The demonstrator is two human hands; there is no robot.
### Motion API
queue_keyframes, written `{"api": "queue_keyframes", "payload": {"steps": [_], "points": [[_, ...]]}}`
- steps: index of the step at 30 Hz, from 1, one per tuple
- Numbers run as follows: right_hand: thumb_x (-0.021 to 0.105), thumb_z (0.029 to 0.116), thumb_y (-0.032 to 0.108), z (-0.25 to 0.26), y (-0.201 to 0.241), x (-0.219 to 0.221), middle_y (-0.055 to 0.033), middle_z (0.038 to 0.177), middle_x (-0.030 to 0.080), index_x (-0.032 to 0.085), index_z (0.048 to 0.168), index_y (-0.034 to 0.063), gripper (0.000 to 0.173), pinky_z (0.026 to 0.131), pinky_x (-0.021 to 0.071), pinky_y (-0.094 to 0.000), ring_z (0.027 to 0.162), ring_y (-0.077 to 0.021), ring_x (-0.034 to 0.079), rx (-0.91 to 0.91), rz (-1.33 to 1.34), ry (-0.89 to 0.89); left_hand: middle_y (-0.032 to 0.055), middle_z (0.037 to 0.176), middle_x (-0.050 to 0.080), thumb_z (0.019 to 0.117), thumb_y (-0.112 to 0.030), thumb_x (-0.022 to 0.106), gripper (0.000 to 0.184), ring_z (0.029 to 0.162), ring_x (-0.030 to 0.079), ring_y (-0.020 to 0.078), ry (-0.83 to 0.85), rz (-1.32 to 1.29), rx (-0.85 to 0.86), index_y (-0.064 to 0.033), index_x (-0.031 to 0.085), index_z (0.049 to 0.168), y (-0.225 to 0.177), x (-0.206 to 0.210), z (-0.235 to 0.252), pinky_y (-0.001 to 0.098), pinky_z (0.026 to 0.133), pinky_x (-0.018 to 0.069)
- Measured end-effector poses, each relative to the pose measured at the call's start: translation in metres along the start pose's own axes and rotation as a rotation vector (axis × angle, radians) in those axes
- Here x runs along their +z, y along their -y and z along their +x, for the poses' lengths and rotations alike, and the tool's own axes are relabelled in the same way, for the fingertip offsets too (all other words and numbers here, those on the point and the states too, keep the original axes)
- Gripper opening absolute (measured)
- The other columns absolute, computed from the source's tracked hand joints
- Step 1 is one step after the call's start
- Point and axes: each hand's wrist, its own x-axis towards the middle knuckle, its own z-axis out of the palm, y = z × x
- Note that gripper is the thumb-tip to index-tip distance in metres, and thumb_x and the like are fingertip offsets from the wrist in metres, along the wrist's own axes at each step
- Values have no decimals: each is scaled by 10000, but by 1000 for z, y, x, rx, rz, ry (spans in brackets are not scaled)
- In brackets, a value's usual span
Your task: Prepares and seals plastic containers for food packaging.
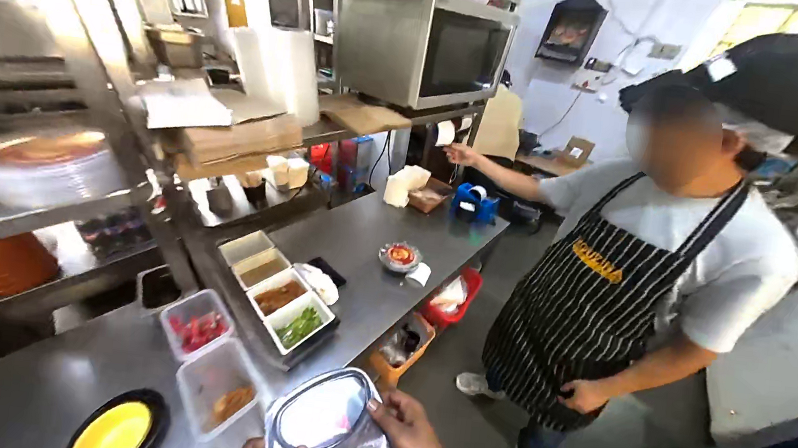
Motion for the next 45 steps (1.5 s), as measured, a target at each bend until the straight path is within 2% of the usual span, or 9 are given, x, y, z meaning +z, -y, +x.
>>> {"api": "queue_keyframes", "payload": {"steps": [14, 23, 26, 29, 31, 34, 36, 39, 45], "points": [[662, 983, 281, 218, -6, -238, -56, 856, 678, 708, 996, 38, 248, 712, 556, -355, 763, -142, 642, 29, -116, -157, 128, 860, 690, 994, -167, 660, 286, 630, 647, 193, 203, 28, -257, 16, 587, 1202, 33, 236, 212, 342, 532, 553], [634, 1018, 198, 426, 24, -422, -90, 918, 663, 681, 1025, -2, 205, 781, 538, -362, 820, -147, 624, 120, -274, -397, 163, 911, 685, 977, -196, 681, 403, 719, 675, 227, 367, 161, -225, 66, 555, 1256, 94, 459, 443, 406, 652, 587], [645, 1010, 228, 503, -1, -470, -111, 952, 653, 677, 1054, -2, 236, 797, 519, -386, 844, -173, 609, 187, -362, -396, 229, 1112, 685, 965, -217, 683, 556, 948, 704, 335, 344, 467, -240, 14, 473, 1425, 112, 513, 498, 504, 836, 589], [630, 1003, 347, 564, -45, -487, -179, 1115, 673, 671, 1191, 25, 376, 912, 519, -502, 1002, -284, 647, 308, -556, -276, 260, 1538, 436, 880, -274, 730, 871, 1387, 471, 442, 313, 945, -74, -103, 292, 1614, 127, 543, 520, 599, 1104, 438], [619, 1002, 385, 592, -57, -485, -196, 1149, 674, 671, 1209, 29, 415, 923, 520, -525, 1035, -311, 652, 310, -618, -169, 182, 1692, 207, 890, -424, 672, 813, 1548, 187, 440, 322, 1117, 178, -223, 354, 1611, 143, 562, 534, 659, 1207, 217], [599, 1035, 175, 581, 40, -437, -258, 1251, 646, 642, 1266, -57, 331, 1009, 487, -494, 1133, -349, 636, 356, -626, -65, 49, 1731, 129, 987, -626, 408, 702, 1590, 46, 356, 453, 1262, 329, -356, 298, 1625, 173, 580, 556, 673, 1227, 18], [631, 981, -9, 543, 161, -404, -302, 1237, 646, 613, 1259, -141, 308, 1011, 501, -429, 1116, -352, 654, 329, -522, -140, 18, 1730, 141, 1002, -677, 301, 711, 1592, 59, 335, 443, 1354, 323, -363, 250, 1637, 190, 580, 564, 678, 1227, 13], [607, 991, 31, 507, 280, -398, -239, 1215, 651, 569, 1300, -91, 334, 922, 533, -329, 1032, -257, 676, 256, -480, -178, -4, 1723, 178, 995, -707, 263, 735, 1590, 91, 326, 358, 1402, 307, -346, 268, 1635, 195, 580, 564, 672, 1231, 41], [590, 997, -39, 529, 175, -469, -345, 1140, 663, 636, 1166, -199, 237, 986, 510, -416, 1047, -371, 670, 340, -486, 83, -2, 1713, 219, 1006, -700, 226, 706, 1583, 143, 329, 256, 1421, 316, -357, 314, 1618, 196, 583, 564, 661, 1234, 80]]}}
